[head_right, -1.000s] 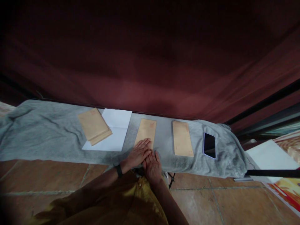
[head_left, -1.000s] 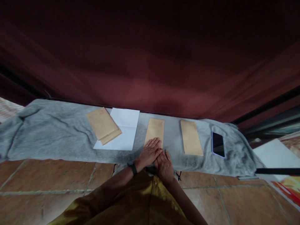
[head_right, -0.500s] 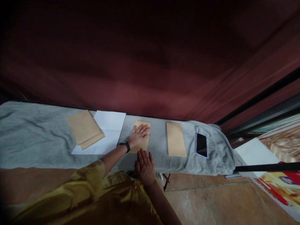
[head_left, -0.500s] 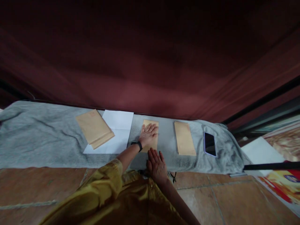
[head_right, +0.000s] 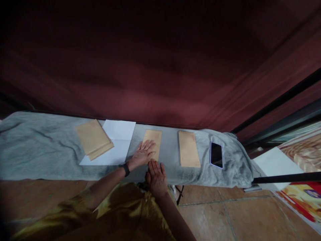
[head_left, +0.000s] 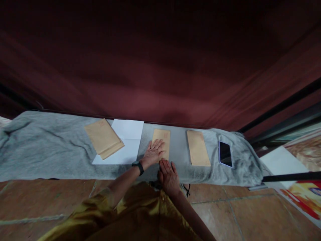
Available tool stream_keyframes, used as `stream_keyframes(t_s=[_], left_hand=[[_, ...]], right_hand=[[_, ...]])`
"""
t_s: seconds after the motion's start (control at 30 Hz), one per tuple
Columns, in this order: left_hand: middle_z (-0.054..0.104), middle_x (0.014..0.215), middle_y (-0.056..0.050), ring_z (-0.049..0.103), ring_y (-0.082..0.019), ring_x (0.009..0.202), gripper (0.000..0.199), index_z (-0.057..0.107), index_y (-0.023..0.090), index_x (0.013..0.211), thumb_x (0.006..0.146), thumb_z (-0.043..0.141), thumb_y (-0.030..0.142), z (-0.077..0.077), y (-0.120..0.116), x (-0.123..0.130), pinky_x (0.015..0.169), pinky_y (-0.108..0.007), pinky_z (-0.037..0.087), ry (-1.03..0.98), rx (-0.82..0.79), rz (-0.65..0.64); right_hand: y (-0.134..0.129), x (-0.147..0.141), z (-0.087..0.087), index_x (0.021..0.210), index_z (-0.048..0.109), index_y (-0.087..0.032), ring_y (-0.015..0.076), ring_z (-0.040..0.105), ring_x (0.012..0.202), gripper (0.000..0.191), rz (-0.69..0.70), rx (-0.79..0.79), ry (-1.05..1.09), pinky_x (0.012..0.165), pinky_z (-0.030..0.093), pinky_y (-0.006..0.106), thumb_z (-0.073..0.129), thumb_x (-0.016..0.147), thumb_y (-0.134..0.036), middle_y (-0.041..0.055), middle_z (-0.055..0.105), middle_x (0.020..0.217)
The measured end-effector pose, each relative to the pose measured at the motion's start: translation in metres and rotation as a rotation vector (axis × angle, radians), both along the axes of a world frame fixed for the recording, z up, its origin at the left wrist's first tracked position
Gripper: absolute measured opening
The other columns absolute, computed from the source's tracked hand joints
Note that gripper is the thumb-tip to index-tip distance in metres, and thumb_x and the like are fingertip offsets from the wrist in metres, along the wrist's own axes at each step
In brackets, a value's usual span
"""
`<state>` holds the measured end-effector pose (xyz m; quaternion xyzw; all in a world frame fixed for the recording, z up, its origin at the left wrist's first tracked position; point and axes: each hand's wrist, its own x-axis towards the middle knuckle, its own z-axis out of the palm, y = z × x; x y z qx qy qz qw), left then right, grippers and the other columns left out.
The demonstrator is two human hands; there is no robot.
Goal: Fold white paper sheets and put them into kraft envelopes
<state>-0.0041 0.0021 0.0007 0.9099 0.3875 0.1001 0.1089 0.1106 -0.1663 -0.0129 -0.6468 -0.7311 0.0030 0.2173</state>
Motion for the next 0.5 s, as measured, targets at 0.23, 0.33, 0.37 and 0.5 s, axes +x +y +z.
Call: stream_keyframes(t_s=[0.23, 0.33, 0.37, 0.5], left_hand=[[0.042, 0.161, -0.015, 0.039, -0.027, 0.149, 0.051, 0.05, 0.013, 0.147, 0.098, 0.048, 0.03, -0.008, -0.053, -0.036, 0.123, -0.046, 0.035, -0.342, -0.141, 0.202], [0.049, 0.155, -0.014, 0.052, -0.027, 0.139, 0.05, 0.055, 0.017, 0.141, 0.092, 0.058, 0.027, -0.008, -0.065, -0.039, 0.114, -0.042, 0.047, -0.576, -0.323, 0.373], [0.055, 0.15, -0.013, 0.058, -0.027, 0.131, 0.051, 0.056, 0.018, 0.138, 0.088, 0.062, 0.025, -0.008, -0.066, -0.038, 0.109, -0.041, 0.05, -0.658, -0.399, 0.428], [0.073, 0.107, -0.006, 0.07, -0.02, 0.092, 0.048, 0.063, 0.017, 0.122, 0.074, 0.069, 0.016, -0.003, -0.053, -0.032, 0.086, -0.035, 0.058, -0.882, -0.646, 0.582]], right_hand=[[0.0, -0.002, 0.002, 0.153, 0.045, -0.015, 0.0221, 0.047, 0.143, 0.051, -0.014, 0.02, -0.002, 0.125, 0.023, 0.046, 0.046, 0.103, -0.025, 0.0108, 0.053, 0.154], [0.001, -0.004, 0.004, 0.15, 0.05, -0.016, 0.0226, 0.049, 0.142, 0.049, -0.044, 0.034, 0.011, 0.124, 0.026, 0.045, 0.045, 0.101, -0.023, 0.0112, 0.054, 0.153], [0.002, -0.005, 0.004, 0.149, 0.051, -0.016, 0.023, 0.05, 0.141, 0.049, -0.051, 0.033, 0.011, 0.123, 0.026, 0.046, 0.045, 0.101, -0.021, 0.0114, 0.055, 0.152], [0.006, -0.01, 0.005, 0.146, 0.054, -0.015, 0.0258, 0.053, 0.137, 0.048, -0.069, 0.021, 0.01, 0.121, 0.03, 0.05, 0.046, 0.099, -0.019, 0.013, 0.058, 0.149]])
